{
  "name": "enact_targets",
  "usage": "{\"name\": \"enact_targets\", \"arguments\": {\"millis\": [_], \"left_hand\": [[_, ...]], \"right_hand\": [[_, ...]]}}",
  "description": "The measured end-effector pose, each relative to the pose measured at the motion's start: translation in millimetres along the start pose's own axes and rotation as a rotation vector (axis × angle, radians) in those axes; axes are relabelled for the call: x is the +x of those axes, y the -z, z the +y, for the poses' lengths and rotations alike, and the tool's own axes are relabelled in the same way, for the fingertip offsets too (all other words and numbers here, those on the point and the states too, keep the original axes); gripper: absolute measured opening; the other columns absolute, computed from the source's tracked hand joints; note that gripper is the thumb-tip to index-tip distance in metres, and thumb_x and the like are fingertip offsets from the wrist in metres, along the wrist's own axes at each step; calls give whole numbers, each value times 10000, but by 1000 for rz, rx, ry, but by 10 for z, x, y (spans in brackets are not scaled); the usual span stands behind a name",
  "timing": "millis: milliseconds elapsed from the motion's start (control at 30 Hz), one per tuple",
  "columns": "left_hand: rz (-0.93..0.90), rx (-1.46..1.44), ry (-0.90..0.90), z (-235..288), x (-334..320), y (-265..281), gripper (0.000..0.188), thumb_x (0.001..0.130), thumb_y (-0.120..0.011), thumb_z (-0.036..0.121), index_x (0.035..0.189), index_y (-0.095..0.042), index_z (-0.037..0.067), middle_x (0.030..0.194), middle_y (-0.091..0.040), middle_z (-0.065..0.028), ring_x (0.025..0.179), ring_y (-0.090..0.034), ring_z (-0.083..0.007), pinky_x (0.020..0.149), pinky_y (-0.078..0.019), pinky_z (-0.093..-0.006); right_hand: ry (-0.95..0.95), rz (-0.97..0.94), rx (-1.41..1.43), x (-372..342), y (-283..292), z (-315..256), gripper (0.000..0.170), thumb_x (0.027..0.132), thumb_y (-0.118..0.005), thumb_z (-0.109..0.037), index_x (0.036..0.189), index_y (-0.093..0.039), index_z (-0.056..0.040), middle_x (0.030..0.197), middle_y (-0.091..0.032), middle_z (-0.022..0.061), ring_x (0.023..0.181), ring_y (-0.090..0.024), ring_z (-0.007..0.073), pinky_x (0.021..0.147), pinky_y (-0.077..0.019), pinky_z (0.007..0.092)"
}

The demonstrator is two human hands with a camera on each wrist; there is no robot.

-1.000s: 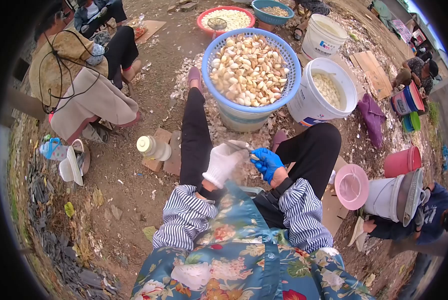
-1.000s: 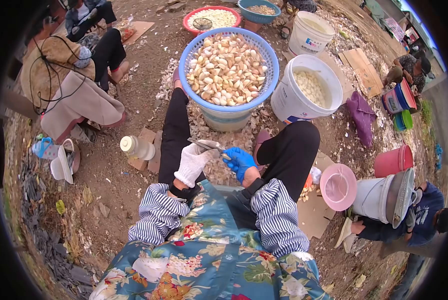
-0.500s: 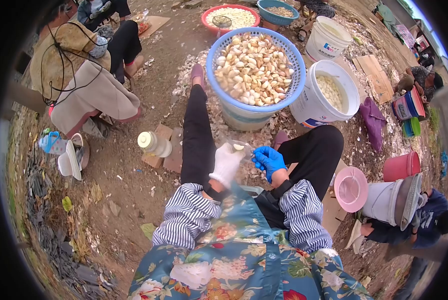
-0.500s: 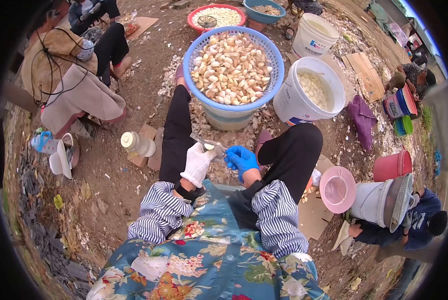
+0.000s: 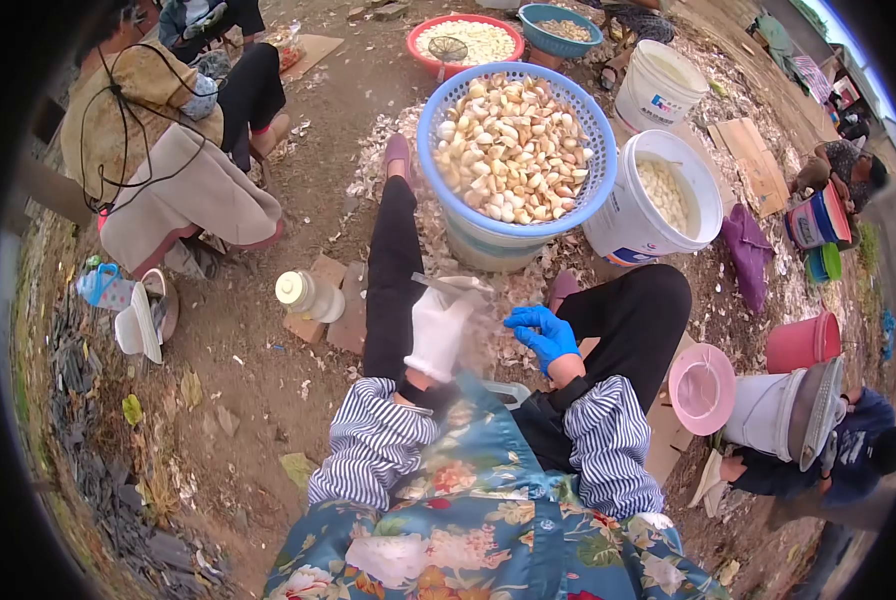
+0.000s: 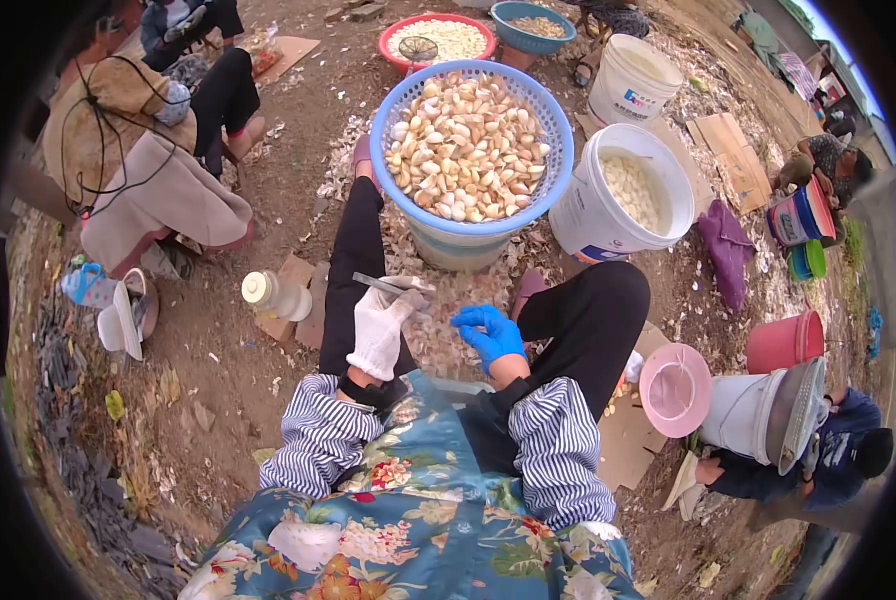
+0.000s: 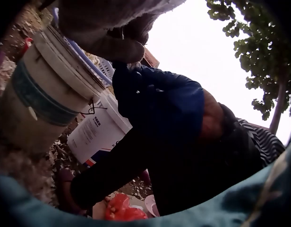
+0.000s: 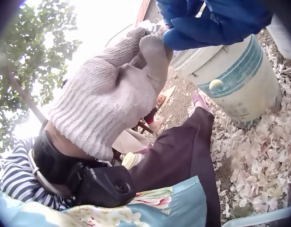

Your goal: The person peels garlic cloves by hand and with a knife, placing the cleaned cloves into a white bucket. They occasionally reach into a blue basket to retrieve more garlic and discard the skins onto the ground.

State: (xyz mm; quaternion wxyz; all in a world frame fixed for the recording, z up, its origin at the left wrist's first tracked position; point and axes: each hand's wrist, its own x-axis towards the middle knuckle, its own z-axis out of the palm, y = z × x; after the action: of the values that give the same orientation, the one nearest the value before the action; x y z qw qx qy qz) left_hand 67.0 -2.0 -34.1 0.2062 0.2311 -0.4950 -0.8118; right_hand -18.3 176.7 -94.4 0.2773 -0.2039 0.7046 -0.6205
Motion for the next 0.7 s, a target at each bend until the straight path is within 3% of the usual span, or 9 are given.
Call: {"name": "enact_targets", "arguments": {"millis": [67, 167, 200, 300, 333, 433, 567, 667, 700], "left_hand": [[95, -59, -24, 103, 130, 305, 193, 865, -622, 63, 1030, -589, -32, 901, -673, -112, 784, -655, -151, 673, -534, -247], [141, 7, 14, 39, 195, 545, 198, 871, -635, 103, 1026, -598, -15, 906, -680, -101, 772, -655, -136, 660, -527, -238], [146, 13, 29, -19, 199, 528, 194, 873, -635, 108, 1023, -601, -8, 908, -681, -97, 768, -654, -134, 656, -525, -236], [207, -63, 78, -113, 311, 516, 175, 883, -633, 141, 1011, -609, 25, 874, -676, -66, 752, -649, -128, 640, -514, -232], [238, -120, 91, -166, 374, 559, 170, 885, -631, 146, 1007, -610, 30, 863, -673, -62, 749, -648, -129, 638, -512, -234], [304, -233, 153, -237, 496, 668, 151, 889, -626, 172, 960, -616, 38, 828, -664, -64, 730, -643, -147, 624, -505, -253], [336, -367, 244, -272, 574, 856, 146, 899, -591, 170, 896, -596, 24, 788, -635, -84, 717, -638, -195, 571, -476, -278], [381, -498, 279, -213, 610, 896, 140, 903, -581, 171, 921, -574, 32, 853, -619, -88, 761, -615, -197, 623, -471, -295], [389, -492, 295, -217, 645, 909, 144, 902, -580, 169, 930, -569, 29, 868, -617, -89, 763, -607, -197, 639, -474, -300]], "right_hand": [[104, 27, -474, -74, 51, -10, 245, 739, -706, -230, 941, -726, -94, 1198, -574, 204, 1087, -532, 328, 948, -392, 435], [128, -17, -708, -32, 140, -89, 231, 745, -703, -224, 943, -724, -109, 1153, -595, 173, 1075, -516, 368, 959, -364, 478], [156, -78, -834, 72, 197, -33, 272, 753, -699, -209, 1007, -704, -109, 1085, -608, 142, 982, -561, 342, 887, -420, 460], [-67, -58, -710, 367, 121, -305, 283, 768, -685, -187, 1044, -689, -122, 1018, -612, 129, 867, -600, 291, 785, -476, 409], [-41, -80, -734, 531, 109, -217, 278, 799, -637, -161, 1070, -679, -114, 973, -634, 136, 799, -626, 252, 737, -500, 362], [-399, -310, -522, 1089, -59, 51, 287, 823, -580, -137, 1095, -670, -112, 943, -656, 149, 836, -631, 275, 786, -499, 360], [-312, -278, -575, 1525, -372, 1090, 301, 836, -541, -121, 1110, -665, -120, 980, -662, 175, 900, -632, 318, 828, -493, 384], [-184, -164, -607, 1718, -575, 1842, 315, 840, -535, -126, 1131, -653, -138, 1062, -638, 193, 993, -610, 338, 873, -474, 418], [-111, -134, -708, 1776, -637, 1983, 314, 838, -536, -111, 1131, -648, -129, 1049, -643, 184, 967, -624, 309, 832, -491, 397]]}}
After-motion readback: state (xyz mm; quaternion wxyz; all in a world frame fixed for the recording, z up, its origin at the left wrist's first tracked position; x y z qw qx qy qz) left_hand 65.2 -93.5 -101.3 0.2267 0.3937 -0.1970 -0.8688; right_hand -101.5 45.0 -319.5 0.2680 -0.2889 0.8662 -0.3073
